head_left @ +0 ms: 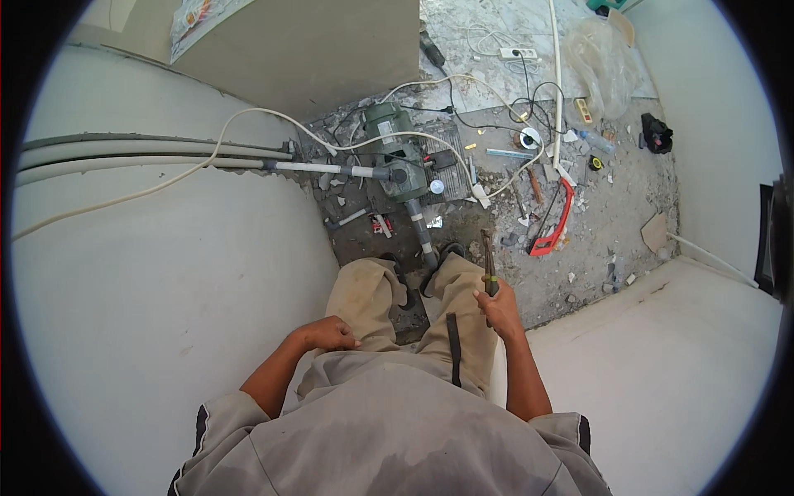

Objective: The recorder is wiring a water pump and coiling up the electrical cable in a room under renovation.

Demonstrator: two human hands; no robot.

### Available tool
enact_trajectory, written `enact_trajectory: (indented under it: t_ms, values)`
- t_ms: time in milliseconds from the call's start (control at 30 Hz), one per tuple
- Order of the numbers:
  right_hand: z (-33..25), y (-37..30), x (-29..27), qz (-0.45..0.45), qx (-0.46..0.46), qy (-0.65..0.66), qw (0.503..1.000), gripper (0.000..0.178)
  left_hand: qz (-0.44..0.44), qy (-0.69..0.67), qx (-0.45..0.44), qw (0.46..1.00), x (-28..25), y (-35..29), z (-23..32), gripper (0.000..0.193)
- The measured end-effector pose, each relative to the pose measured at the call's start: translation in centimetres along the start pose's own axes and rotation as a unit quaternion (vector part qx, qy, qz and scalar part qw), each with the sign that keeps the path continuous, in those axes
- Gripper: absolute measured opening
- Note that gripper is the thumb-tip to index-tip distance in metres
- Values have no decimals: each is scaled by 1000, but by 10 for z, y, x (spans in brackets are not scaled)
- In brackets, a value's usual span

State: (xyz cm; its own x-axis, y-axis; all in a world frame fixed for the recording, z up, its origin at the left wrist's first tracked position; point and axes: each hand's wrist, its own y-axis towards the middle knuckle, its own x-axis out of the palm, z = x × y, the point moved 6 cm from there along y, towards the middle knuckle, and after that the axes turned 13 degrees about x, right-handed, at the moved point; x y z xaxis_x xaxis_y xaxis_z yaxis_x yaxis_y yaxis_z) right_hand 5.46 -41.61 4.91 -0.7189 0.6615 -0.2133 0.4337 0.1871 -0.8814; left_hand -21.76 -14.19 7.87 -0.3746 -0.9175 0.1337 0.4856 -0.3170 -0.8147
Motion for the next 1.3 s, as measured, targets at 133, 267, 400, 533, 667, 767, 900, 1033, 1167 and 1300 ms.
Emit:
enact_trajectory:
  t_ms: [133, 267, 400, 533, 667, 767, 900, 1033, 1167, 1300]
  values:
    - [-5, 96, -9, 39, -37, 93, 994, 17, 352, -43, 3, 935, -70, 22, -63, 23]
    - [-25, 174, -24, 112, -146, 128, 975, 15, 504, 205, 51, 838, -125, 19, -81, 10]
    - [-40, 252, -28, 189, -232, 38, 953, 15, 615, 343, 0, 710, -139, 24, -138, 9]
    - [-47, 322, -27, 211, -283, 7, 936, 17, 666, 453, -13, 592, -146, 53, -151, 10]
    - [-44, 381, -23, 238, -303, 25, 923, 17, 730, 482, -51, 482, -164, 82, -164, 13]
    - [-45, 403, -18, 201, -291, 62, 934, 19, 754, 498, -45, 426, -172, 92, -167, 15]
    - [-38, 411, -24, 210, -280, 53, 936, 19, 769, 474, -14, 428, -172, 90, -167, 15]
    - [-38, 417, -24, 228, -289, 25, 929, 15, 780, 447, 20, 437, -175, 89, -173, 17]
    - [-33, 420, -34, 205, -291, 45, 933, 21, 794, 313, 207, 478, -212, 119, -159, 19]
    - [-19, 425, -36, 175, -284, 93, 938, 19, 779, 90, 323, 530, -266, 159, -111, 25]
